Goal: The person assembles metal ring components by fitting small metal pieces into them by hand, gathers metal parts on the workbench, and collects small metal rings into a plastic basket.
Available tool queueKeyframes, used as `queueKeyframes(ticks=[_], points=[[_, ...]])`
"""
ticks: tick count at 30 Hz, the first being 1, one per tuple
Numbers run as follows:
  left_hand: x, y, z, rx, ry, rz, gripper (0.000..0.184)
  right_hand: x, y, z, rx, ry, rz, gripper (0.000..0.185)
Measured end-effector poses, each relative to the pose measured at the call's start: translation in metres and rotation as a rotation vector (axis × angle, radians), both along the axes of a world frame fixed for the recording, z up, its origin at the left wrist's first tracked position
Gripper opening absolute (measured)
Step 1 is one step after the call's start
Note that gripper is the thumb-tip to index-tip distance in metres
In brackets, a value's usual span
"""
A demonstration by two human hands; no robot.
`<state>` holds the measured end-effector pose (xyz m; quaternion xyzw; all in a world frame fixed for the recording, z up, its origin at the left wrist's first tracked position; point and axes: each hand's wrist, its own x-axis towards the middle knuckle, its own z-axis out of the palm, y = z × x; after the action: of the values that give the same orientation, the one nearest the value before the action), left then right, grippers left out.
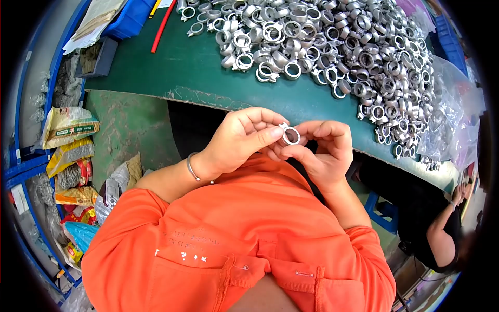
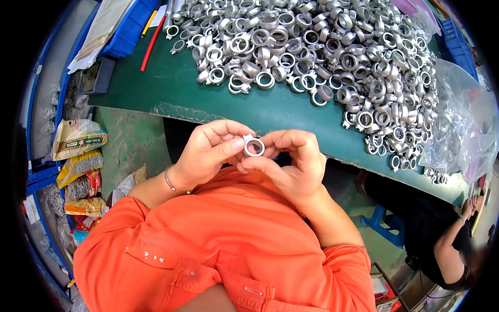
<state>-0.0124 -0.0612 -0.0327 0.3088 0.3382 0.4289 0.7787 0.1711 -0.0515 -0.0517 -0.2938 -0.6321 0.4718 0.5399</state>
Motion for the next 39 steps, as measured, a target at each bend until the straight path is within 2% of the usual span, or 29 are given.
queueKeyframes(ticks=[3, 6, 13, 16, 18, 19, 21, 23, 24, 25, 27, 28, 31, 34, 35, 36, 37, 39], points=[[0.000, 0.000, 0.000, 0.019, 0.009, -0.010, 0.023, 0.001, 0.003, 0.000, 0.152, -0.112, -0.051, 0.044], [0.001, -0.001, -0.002, 0.128, 0.104, 0.027, 0.023, 0.000, 0.001, -0.003, 0.193, -0.145, -0.130, 0.043], [0.002, -0.001, -0.001, 0.125, 0.074, 0.011, 0.022, 0.000, 0.001, -0.001, 0.149, -0.100, -0.070, 0.043], [0.003, -0.002, 0.003, 0.088, 0.119, 0.014, 0.020, 0.001, -0.002, -0.003, 0.058, 0.012, -0.088, 0.039], [0.004, -0.001, 0.005, 0.102, 0.211, 0.032, 0.019, 0.006, 0.003, 0.003, 0.095, -0.192, -0.064, 0.033], [0.005, -0.001, 0.004, 0.150, 0.264, 0.049, 0.017, 0.006, 0.006, 0.008, 0.130, -0.194, -0.068, 0.033], [0.002, 0.004, 0.008, 0.308, 0.455, 0.080, 0.015, 0.006, 0.018, 0.019, 0.311, -0.412, -0.025, 0.019], [-0.002, 0.017, -0.005, 0.713, 0.694, 0.326, 0.014, 0.009, 0.029, 0.031, 0.192, -0.373, -0.003, 0.013], [-0.005, 0.025, 0.005, 0.827, 0.828, 0.417, 0.013, 0.011, 0.038, 0.037, 0.196, -0.375, -0.013, 0.012], [-0.006, 0.030, 0.005, 0.847, 0.854, 0.506, 0.010, 0.012, 0.048, 0.040, 0.172, -0.347, -0.038, 0.009], [-0.010, 0.041, 0.003, 0.993, 0.940, 0.595, 0.009, 0.019, 0.067, 0.055, -0.176, -0.262, 0.007, 0.008], [-0.011, 0.044, -0.002, 0.996, 0.955, 0.608, 0.008, 0.019, 0.077, 0.067, -0.322, -0.112, 0.068, 0.009], [-0.009, 0.042, -0.010, 0.938, 0.922, 0.633, 0.008, 0.021, 0.127, 0.095, -0.420, -0.191, 0.045, 0.013], [-0.010, 0.045, -0.007, 0.930, 0.915, 0.636, 0.007, 0.021, 0.194, 0.127, -0.290, -0.391, -0.116, 0.026], [-0.011, 0.046, -0.007, 0.936, 0.906, 0.649, 0.007, 0.018, 0.219, 0.137, -0.292, -0.389, -0.278, 0.028], [-0.012, 0.046, -0.007, 0.923, 0.903, 0.642, 0.007, 0.021, 0.248, 0.144, -0.247, -0.243, -0.271, 0.029], [-0.012, 0.046, -0.007, 0.908, 0.902, 0.629, 0.007, 0.017, 0.272, 0.149, -0.195, 0.064, -0.263, 0.033], [-0.012, 0.045, -0.007, 0.904, 0.891, 0.642, 0.007, 0.020, 0.309, 0.161, -0.100, 0.175, -0.347, 0.041]])
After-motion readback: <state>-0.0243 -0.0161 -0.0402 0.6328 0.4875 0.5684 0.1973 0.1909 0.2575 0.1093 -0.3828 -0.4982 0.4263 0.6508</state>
